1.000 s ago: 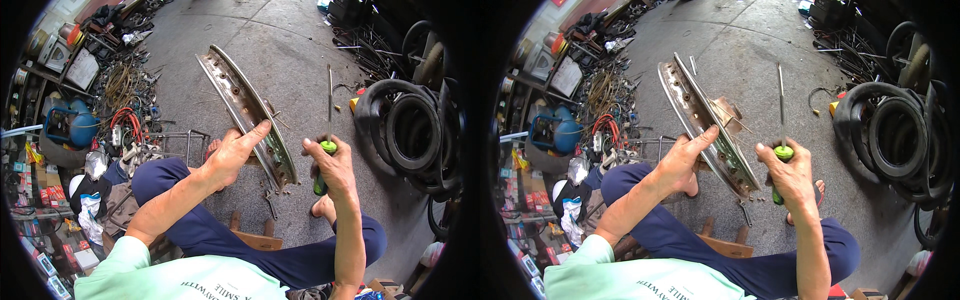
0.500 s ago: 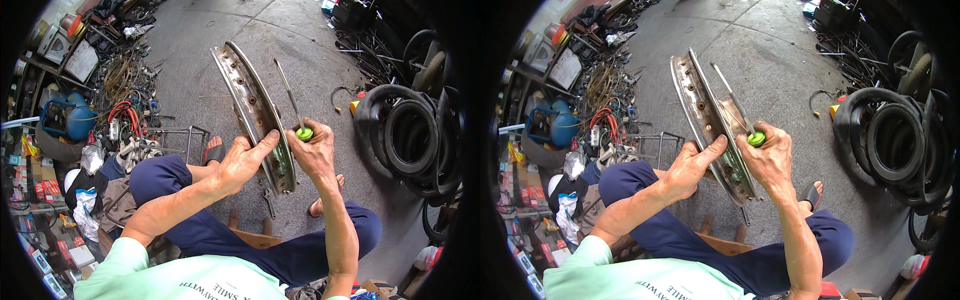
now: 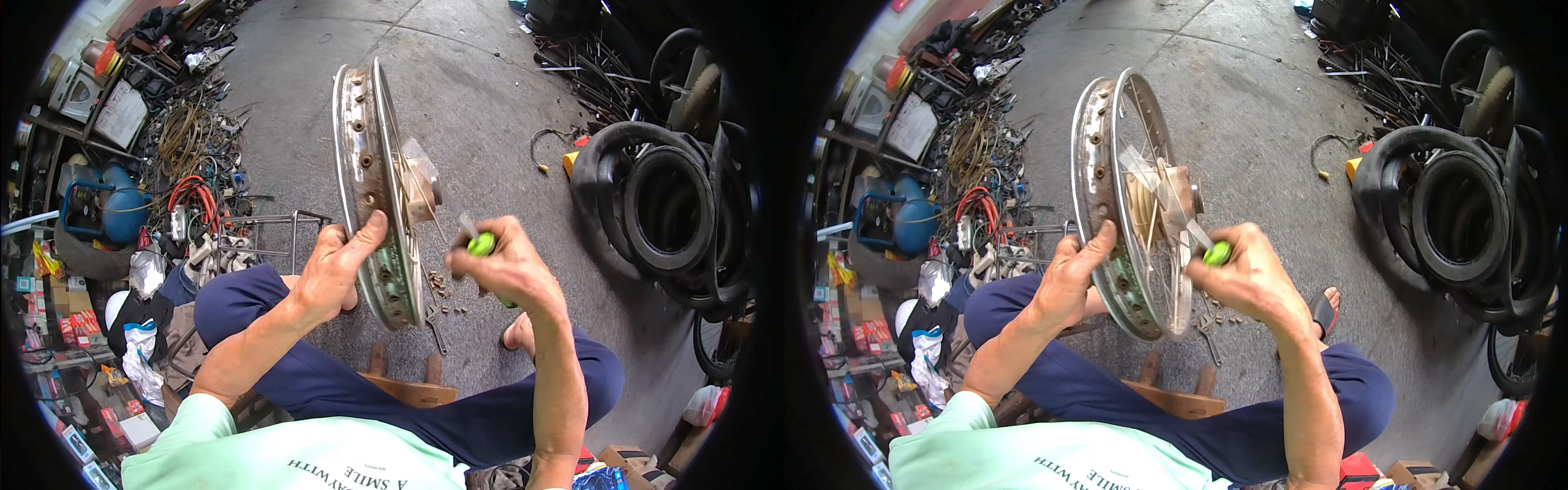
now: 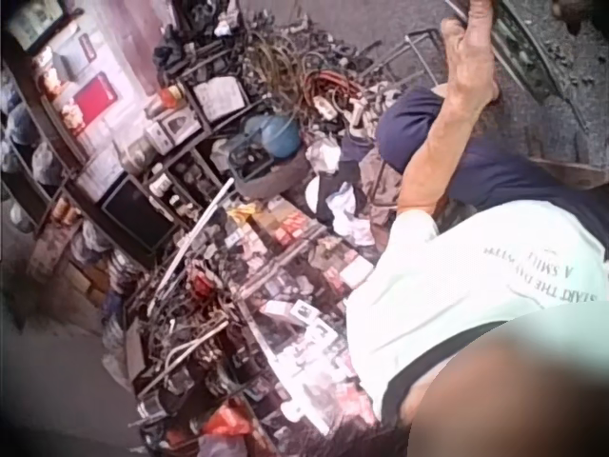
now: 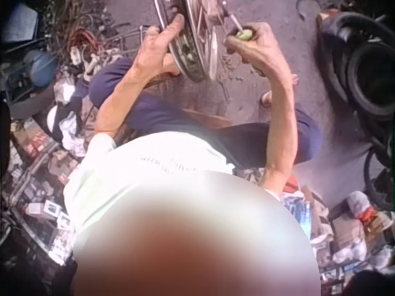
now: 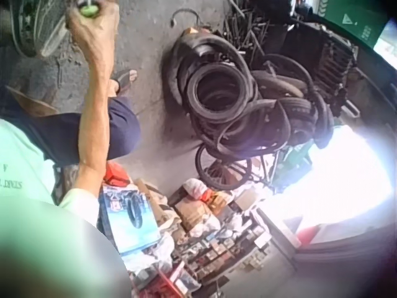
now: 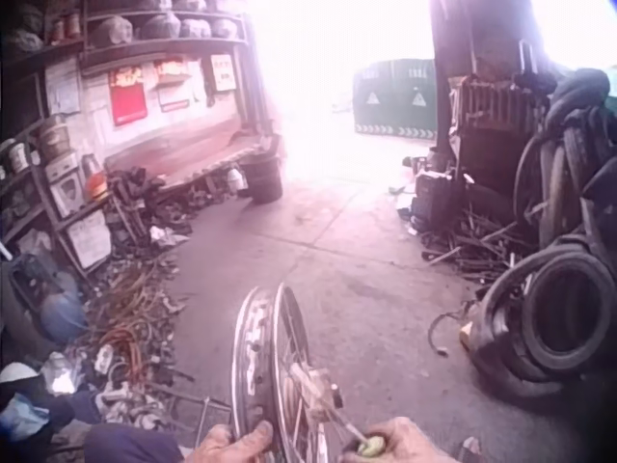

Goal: The person sits on the floor and uses a screwdriver to adjust the spokes of a bicycle wheel. They rotate the wheel and repeatedly tighten or loosen individual spokes to true the rim.

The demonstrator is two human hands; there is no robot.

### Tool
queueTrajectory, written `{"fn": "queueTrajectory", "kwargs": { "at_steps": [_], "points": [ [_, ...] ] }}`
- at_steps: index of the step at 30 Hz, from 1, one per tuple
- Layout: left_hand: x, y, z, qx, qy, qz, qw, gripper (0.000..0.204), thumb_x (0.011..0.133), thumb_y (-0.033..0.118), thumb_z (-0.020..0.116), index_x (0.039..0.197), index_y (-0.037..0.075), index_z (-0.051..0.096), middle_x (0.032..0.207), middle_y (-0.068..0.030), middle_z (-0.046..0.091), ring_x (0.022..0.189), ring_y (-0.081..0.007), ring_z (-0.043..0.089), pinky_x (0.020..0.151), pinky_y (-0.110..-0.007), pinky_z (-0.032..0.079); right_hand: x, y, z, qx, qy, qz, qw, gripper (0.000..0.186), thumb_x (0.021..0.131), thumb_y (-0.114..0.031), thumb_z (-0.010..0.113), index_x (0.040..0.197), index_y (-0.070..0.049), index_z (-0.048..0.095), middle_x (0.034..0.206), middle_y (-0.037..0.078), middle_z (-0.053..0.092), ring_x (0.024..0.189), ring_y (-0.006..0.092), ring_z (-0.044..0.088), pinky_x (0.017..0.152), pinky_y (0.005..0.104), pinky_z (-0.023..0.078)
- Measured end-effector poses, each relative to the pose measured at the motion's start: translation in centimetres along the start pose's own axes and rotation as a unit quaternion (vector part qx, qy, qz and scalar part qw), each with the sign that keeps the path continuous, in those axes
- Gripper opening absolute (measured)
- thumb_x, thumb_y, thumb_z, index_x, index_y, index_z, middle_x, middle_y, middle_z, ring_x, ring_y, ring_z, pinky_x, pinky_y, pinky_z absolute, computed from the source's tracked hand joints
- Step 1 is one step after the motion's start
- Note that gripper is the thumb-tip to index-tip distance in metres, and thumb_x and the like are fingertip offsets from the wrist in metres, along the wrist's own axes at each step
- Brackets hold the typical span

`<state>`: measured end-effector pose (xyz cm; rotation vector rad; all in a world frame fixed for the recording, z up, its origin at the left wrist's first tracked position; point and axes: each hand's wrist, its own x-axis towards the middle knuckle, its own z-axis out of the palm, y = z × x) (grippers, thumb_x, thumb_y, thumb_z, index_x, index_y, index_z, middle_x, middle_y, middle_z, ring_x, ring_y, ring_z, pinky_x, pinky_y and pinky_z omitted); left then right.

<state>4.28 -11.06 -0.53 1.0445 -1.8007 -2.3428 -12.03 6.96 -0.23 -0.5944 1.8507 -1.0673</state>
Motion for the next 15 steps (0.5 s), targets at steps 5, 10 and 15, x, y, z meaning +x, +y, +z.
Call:
{"fn": "queueTrajectory", "kwargs": {
  "at_steps": [5,10,15],
  "points": [
    [0.0,-0.6,0.3,0.004,0.043,0.002,0.999,0.040,0.103,0.037,0.054,0.115,0.000,0.065,0.102,-0.0086,0.072,0.086,-0.0133,0.070,0.073,-0.031,0.060,3.6,4.4,2.6,0.138,0.182,0.024,0.973,0.029,0.084,-0.026,0.078,0.095,0.001,0.071,0.068,0.000,0.062,0.051,0.0066,0.052,0.045,0.0248,0.044],
    [0.2,-2.2,0.1,0.022,0.081,0.035,0.996,0.044,0.102,0.043,0.057,0.111,0.002,0.069,0.099,-0.0050,0.071,0.086,-0.0091,0.065,0.077,-0.028,0.052,7.1,6.1,5.4,0.098,0.148,0.068,0.982,0.029,0.085,-0.023,0.077,0.098,0.002,0.070,0.071,0.004,0.064,0.050,0.0084,0.052,0.041,0.0261,0.042],
    [-0.7,-0.9,1.7,0.061,0.103,0.064,0.991,0.044,0.101,0.048,0.056,0.098,0.005,0.066,0.082,0.0028,0.056,0.078,-0.0066,0.046,0.074,-0.026,0.039,6.3,3.0,0.7,0.225,0.137,-0.017,0.965,0.022,0.084,-0.023,0.078,0.090,-0.004,0.069,0.077,0.009,0.070,0.047,0.0079,0.053,0.040,0.0252,0.045]
  ]
}}
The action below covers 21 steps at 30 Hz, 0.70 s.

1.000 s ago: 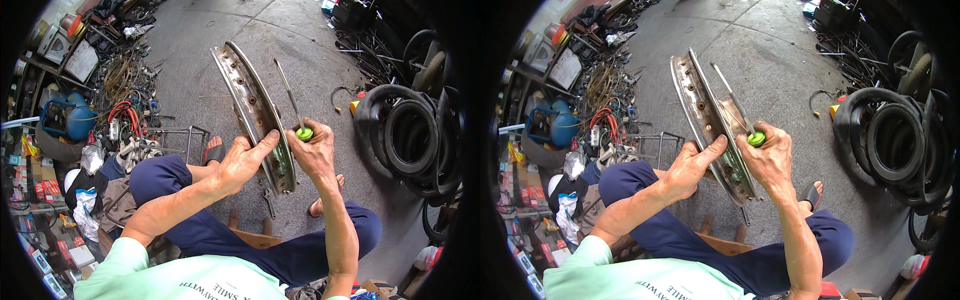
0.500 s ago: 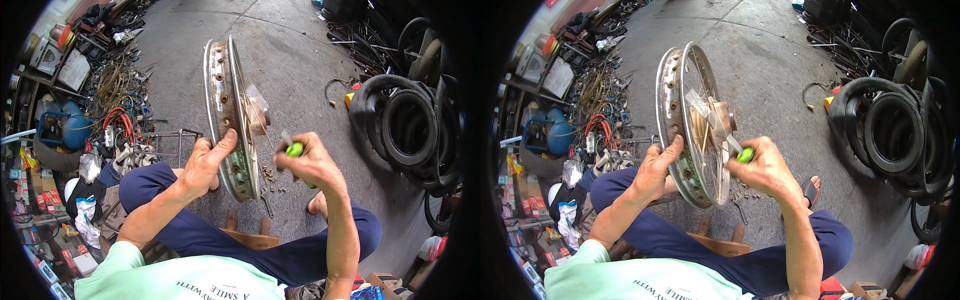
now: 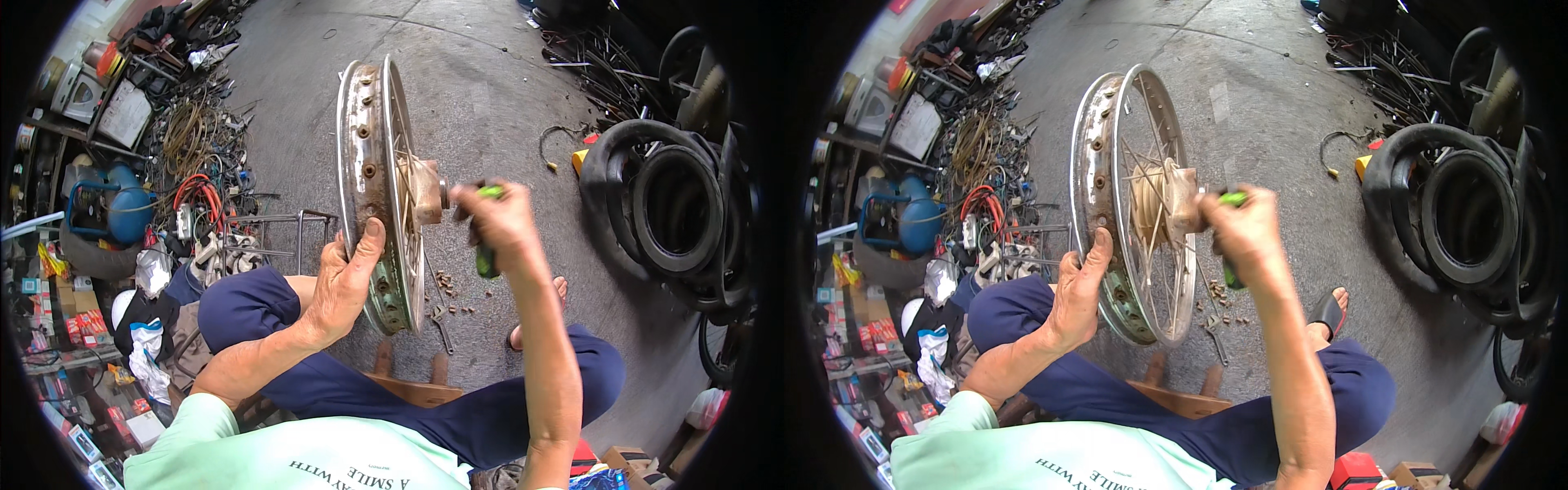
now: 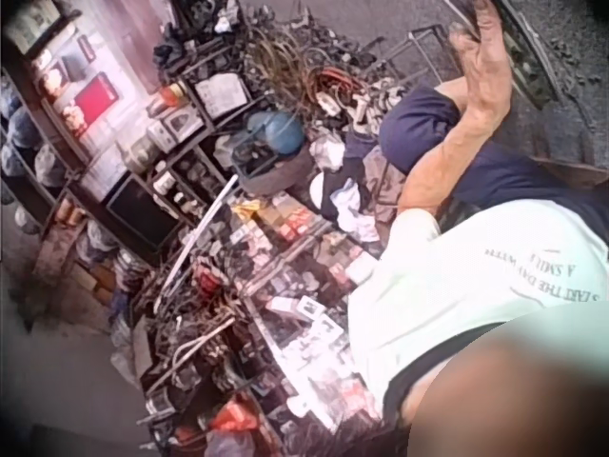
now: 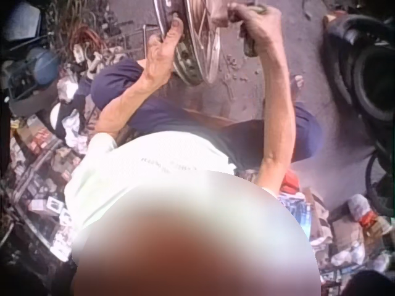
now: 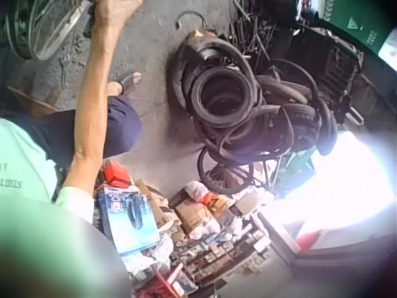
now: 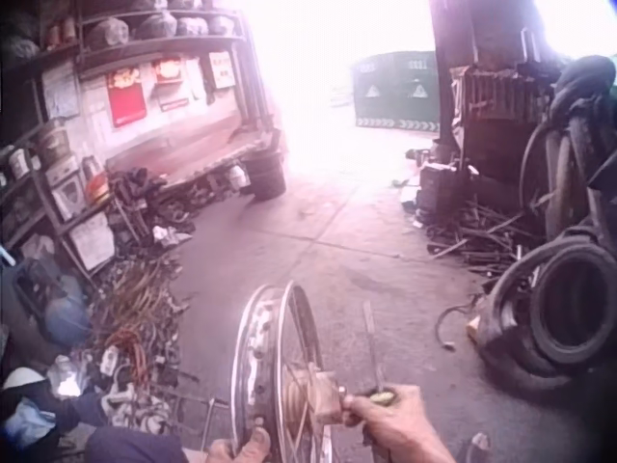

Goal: The person sits on the floor and uses a screwdriver to adjust the spokes of a bicycle wheel. They rotate the wheel and repeatedly tighten or loosen individual spokes to true the rim.

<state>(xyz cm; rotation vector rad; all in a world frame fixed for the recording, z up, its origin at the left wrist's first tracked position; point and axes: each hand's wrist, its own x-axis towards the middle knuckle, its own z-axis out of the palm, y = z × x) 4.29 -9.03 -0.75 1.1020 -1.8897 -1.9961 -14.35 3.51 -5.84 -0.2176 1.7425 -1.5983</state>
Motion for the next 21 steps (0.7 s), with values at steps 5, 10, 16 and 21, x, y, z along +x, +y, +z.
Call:
{"fn": "queueTrajectory", "kwargs": {
  "at_steps": [5,10,16,21],
  "points": [
    [-0.6,0.4,0.2,0.035,0.012,-0.021,0.999,0.044,0.099,0.050,0.059,0.100,0.007,0.063,0.087,0.0023,0.050,0.086,-0.0088,0.043,0.083,-0.028,0.038,-0.6,-4.2,-2.4,0.245,0.118,-0.105,0.957,0.025,0.085,-0.023,0.077,0.093,-0.002,0.067,0.083,0.009,0.072,0.048,0.0078,0.055,0.044,0.0228,0.047],
    [-0.2,-1.2,-0.3,-0.028,0.006,-0.029,0.999,0.046,0.100,0.047,0.059,0.110,0.003,0.068,0.095,-0.0018,0.066,0.086,-0.0081,0.059,0.080,-0.027,0.047,-2.6,-1.0,0.9,0.054,0.022,-0.002,0.998,0.016,0.086,-0.017,0.075,0.086,-0.003,0.068,0.070,0.006,0.067,0.047,0.0093,0.055,0.044,0.0245,0.047],
    [-0.6,-0.5,0.3,-0.094,-0.023,-0.020,0.995,0.045,0.100,0.044,0.059,0.113,0.002,0.069,0.097,-0.0040,0.070,0.087,-0.0074,0.063,0.076,-0.027,0.051,-3.9,2.4,5.8,0.022,-0.111,0.133,0.985,0.025,0.089,-0.022,0.076,0.090,0.002,0.069,0.069,0.002,0.064,0.050,0.0070,0.054,0.043,0.0241,0.043],
    [-1.4,0.7,1.1,-0.085,-0.015,0.002,0.996,0.043,0.099,0.047,0.061,0.102,0.004,0.067,0.091,-0.0014,0.063,0.081,-0.0078,0.055,0.075,-0.027,0.047,-3.3,3.2,5.9,-0.056,-0.103,0.109,0.987,0.022,0.081,-0.014,0.076,0.091,0.005,0.072,0.069,0.008,0.068,0.056,0.0124,0.061,0.053,0.0322,0.049]
  ]
}}
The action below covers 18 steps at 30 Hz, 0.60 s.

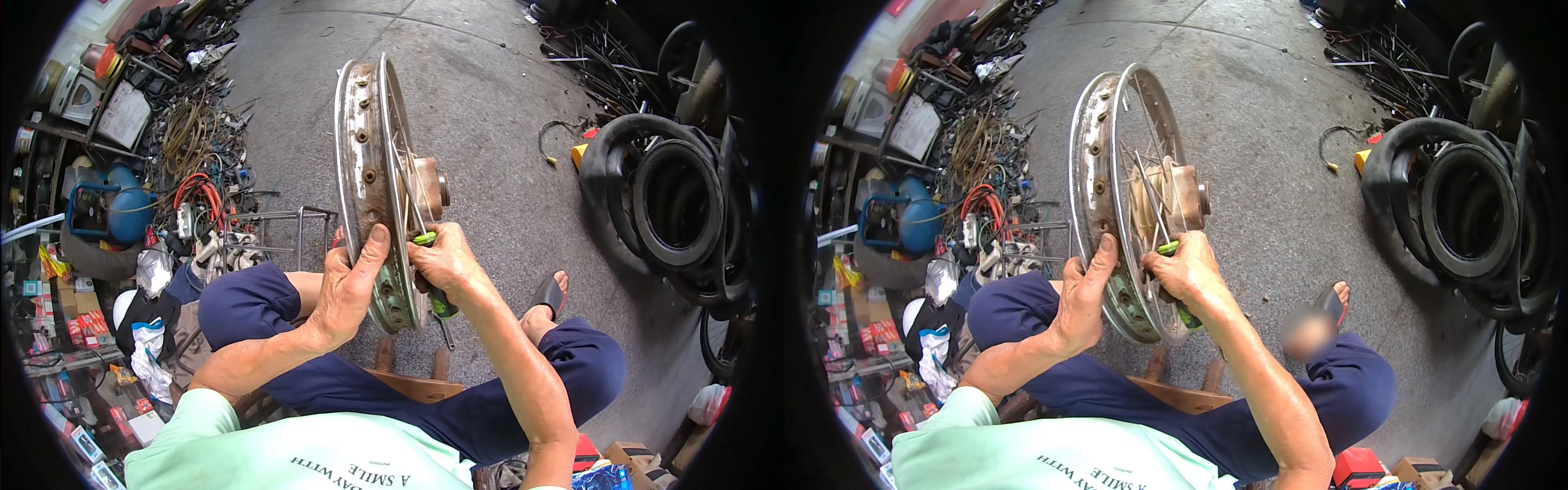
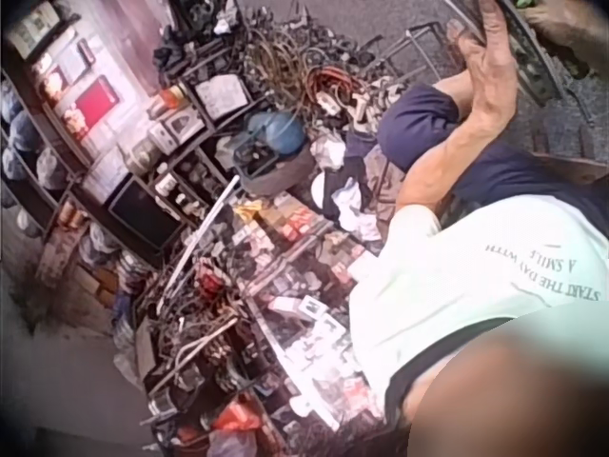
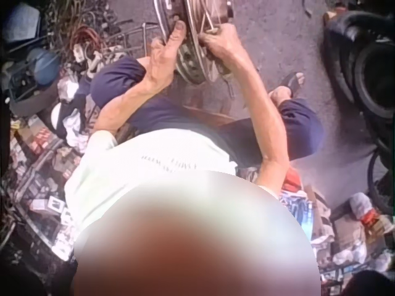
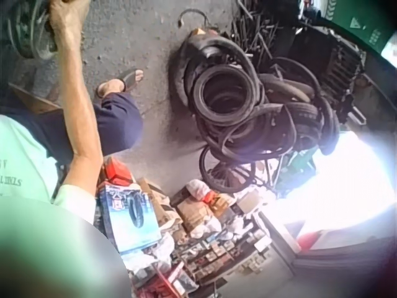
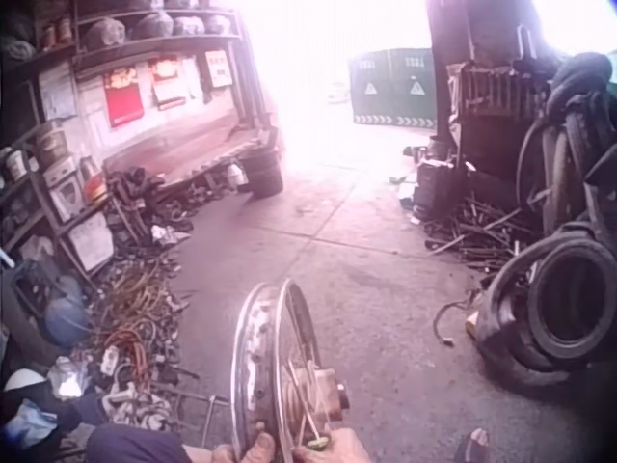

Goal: The person sits on the floor and uses a screwdriver to adjust the spokes of a bicycle wheel. They rotate the wheel and repeatedly tighten or loosen individual spokes to true the rim.

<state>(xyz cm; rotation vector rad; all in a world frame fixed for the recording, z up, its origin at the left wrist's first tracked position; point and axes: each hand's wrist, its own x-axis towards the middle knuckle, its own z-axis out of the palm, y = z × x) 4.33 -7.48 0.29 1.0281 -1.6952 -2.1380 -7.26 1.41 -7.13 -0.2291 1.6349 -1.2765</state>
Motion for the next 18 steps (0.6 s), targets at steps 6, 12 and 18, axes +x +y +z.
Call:
{"fn": "queueTrajectory", "kwargs": {
  "at_steps": [6,12,18],
  "points": [
    [-0.3,-0.7,-0.4,0.045,-0.012,-0.004,0.999,0.044,0.098,0.048,0.062,0.109,0.005,0.063,0.095,-0.0008,0.061,0.085,-0.0074,0.051,0.078,-0.026,0.044,0.2,1.2,-0.5,0.021,-0.021,0.000,1.000,0.025,0.081,-0.016,0.075,0.091,0.006,0.070,0.067,0.008,0.066,0.056,0.0117,0.059,0.050,0.0301,0.046],
    [0.0,-1.1,-0.8,0.059,-0.004,-0.046,0.997,0.056,0.099,0.055,0.055,0.117,0.003,0.065,0.092,-0.0028,0.067,0.080,-0.0078,0.059,0.074,-0.026,0.049,-1.6,0.5,-1.2,0.166,-0.050,0.053,0.983,0.019,0.089,-0.016,0.074,0.089,0.002,0.066,0.069,0.004,0.065,0.045,0.0096,0.055,0.040,0.0244,0.043],
    [1.0,-3.1,-2.1,0.131,0.079,-0.032,0.988,0.068,0.096,0.072,0.041,0.074,0.008,0.044,0.068,0.0033,0.035,0.068,-0.0104,0.035,0.064,-0.031,0.034,-4.3,-0.1,-1.9,0.226,-0.068,0.109,0.966,0.020,0.087,-0.012,0.074,0.098,0.002,0.064,0.078,0.010,0.071,0.048,0.0090,0.057,0.043,0.0237,0.046]
  ]
}}
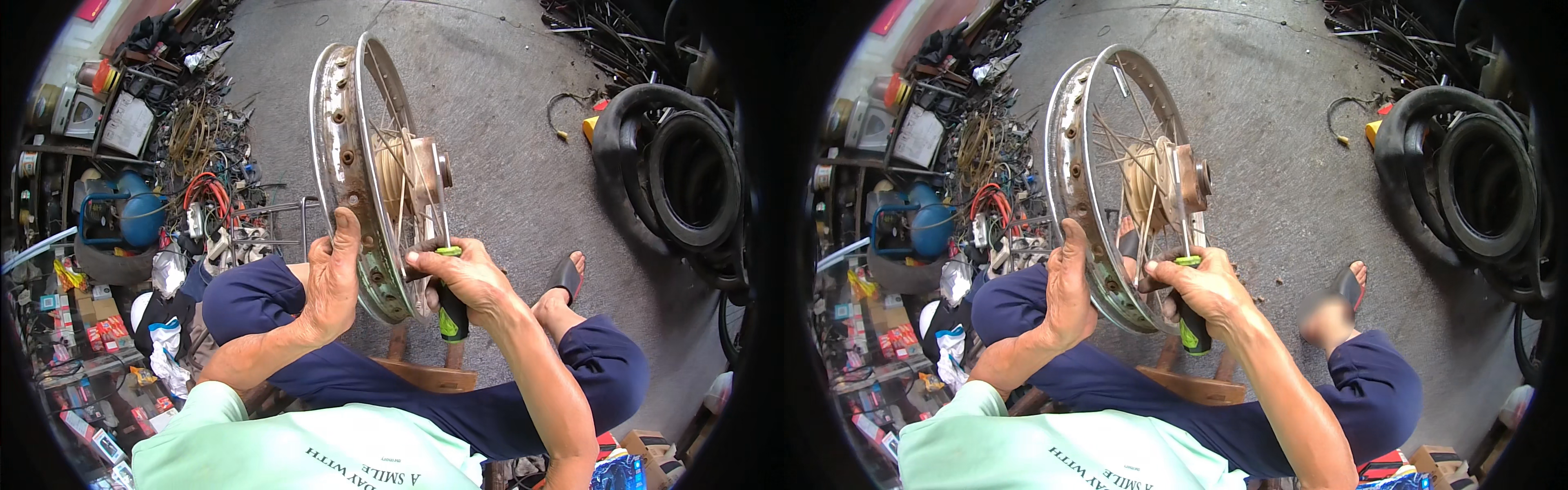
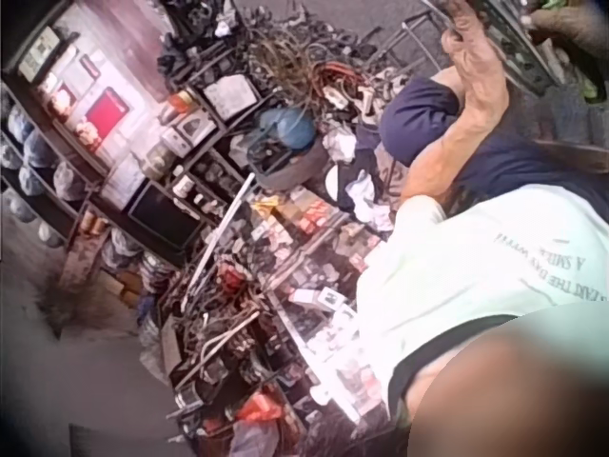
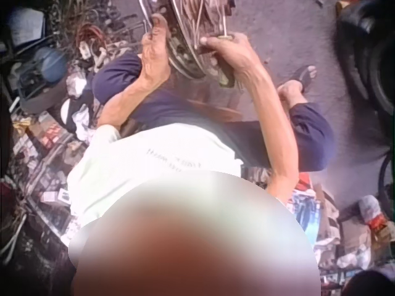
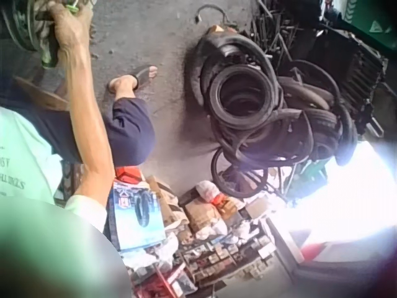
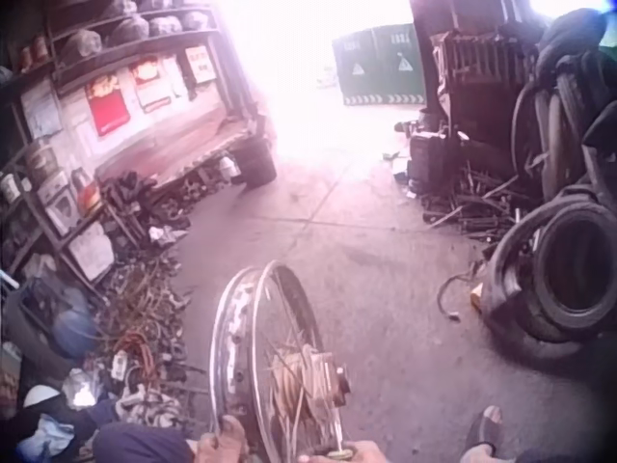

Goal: The person sits on the floor and uses a screwdriver to adjust the spokes of a bicycle wheel. They rotate the wheel and repeatedly tighten or loosen individual spokes to true the rim.

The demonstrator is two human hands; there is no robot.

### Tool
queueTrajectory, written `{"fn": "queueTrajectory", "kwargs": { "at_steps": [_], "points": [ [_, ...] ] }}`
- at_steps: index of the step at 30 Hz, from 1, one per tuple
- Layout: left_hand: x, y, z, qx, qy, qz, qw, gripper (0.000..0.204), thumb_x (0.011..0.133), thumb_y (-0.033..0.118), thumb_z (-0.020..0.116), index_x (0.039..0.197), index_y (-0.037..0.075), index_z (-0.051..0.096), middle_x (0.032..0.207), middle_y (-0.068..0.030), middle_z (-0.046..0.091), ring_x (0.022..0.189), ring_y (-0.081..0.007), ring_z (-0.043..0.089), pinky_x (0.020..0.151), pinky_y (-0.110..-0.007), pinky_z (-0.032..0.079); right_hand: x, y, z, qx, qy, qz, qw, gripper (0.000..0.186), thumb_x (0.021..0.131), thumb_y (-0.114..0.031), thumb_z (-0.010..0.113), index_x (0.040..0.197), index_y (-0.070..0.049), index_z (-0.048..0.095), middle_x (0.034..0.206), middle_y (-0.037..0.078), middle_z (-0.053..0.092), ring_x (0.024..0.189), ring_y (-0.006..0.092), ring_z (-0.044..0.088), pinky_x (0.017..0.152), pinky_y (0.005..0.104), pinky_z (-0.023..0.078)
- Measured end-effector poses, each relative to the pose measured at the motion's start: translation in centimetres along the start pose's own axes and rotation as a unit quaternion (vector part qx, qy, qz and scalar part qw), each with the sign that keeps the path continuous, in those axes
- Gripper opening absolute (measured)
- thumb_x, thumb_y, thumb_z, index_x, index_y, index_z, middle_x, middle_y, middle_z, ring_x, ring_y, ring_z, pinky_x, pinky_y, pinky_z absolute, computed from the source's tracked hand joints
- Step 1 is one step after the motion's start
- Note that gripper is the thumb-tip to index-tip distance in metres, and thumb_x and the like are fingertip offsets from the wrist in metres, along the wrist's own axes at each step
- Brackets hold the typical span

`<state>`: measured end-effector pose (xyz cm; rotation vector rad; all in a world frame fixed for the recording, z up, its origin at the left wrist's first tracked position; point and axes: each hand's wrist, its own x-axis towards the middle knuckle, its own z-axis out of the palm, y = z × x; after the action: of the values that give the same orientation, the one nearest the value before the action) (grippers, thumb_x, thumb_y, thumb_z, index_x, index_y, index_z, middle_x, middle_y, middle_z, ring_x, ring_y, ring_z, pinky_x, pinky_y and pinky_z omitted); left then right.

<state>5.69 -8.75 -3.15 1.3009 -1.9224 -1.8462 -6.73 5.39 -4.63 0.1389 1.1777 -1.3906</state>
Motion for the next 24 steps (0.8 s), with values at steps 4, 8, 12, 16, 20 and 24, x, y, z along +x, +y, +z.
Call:
{"fn": "queueTrajectory", "kwargs": {
  "at_steps": [4,8,12,16,20,24],
  "points": [
    [-0.1,0.1,0.1,0.025,0.009,0.017,1.000,0.070,0.097,0.072,0.039,0.066,0.010,0.036,0.065,0.0047,0.028,0.067,-0.0091,0.028,0.060,-0.032,0.027,-0.5,0.7,-0.5,0.018,0.004,-0.004,1.000,0.024,0.086,-0.014,0.076,0.101,0.001,0.064,0.083,0.010,0.072,0.050,0.0097,0.059,0.044,0.0232,0.047],
    [-0.1,0.6,-0.4,0.017,-0.026,0.019,0.999,0.068,0.098,0.068,0.041,0.084,0.003,0.054,0.069,-0.0034,0.054,0.061,-0.0116,0.051,0.058,-0.029,0.047,-0.5,0.9,-0.2,0.012,-0.030,-0.008,0.999,0.026,0.087,-0.015,0.078,0.105,-0.001,0.065,0.083,0.007,0.069,0.052,0.0108,0.060,0.045,0.0232,0.047],
    [-0.1,1.3,0.0,0.001,-0.040,0.017,0.999,0.072,0.098,0.067,0.043,0.102,-0.001,0.065,0.080,-0.0083,0.069,0.066,-0.0132,0.066,0.063,-0.027,0.057,-0.3,0.2,1.1,-0.008,0.014,-0.051,0.999,0.038,0.087,-0.032,0.079,0.100,0.001,0.066,0.077,0.006,0.066,0.050,0.0094,0.057,0.045,0.0225,0.046],
    [-0.4,2.8,0.8,-0.068,-0.100,0.020,0.992,0.070,0.097,0.064,0.048,0.115,-0.001,0.065,0.096,-0.0084,0.072,0.081,-0.0127,0.069,0.074,-0.028,0.057,1.3,-0.5,1.7,-0.069,0.096,-0.120,0.986,0.056,0.086,-0.053,0.075,0.091,0.002,0.068,0.071,0.006,0.064,0.048,0.0098,0.054,0.042,0.0246,0.043],
    [0.3,3.2,1.5,-0.099,-0.100,0.059,0.988,0.064,0.097,0.064,0.050,0.101,0.002,0.066,0.073,-0.0049,0.068,0.057,-0.0100,0.067,0.045,-0.025,0.054,2.4,-2.0,1.0,-0.136,0.161,-0.255,0.944,0.043,0.088,-0.043,0.076,0.088,0.000,0.068,0.069,0.004,0.065,0.045,0.0082,0.051,0.040,0.0242,0.041],
    [1.1,4.6,1.4,-0.031,-0.057,-0.014,0.998,0.072,0.092,0.071,0.052,0.091,0.000,0.063,0.069,-0.0053,0.056,0.064,-0.0154,0.059,0.054,-0.034,0.050,2.3,-4.5,0.0,-0.013,0.171,-0.271,0.947,0.036,0.088,-0.035,0.077,0.091,-0.002,0.064,0.075,0.009,0.071,0.042,0.0059,0.050,0.038,0.0219,0.041]
  ]
}}
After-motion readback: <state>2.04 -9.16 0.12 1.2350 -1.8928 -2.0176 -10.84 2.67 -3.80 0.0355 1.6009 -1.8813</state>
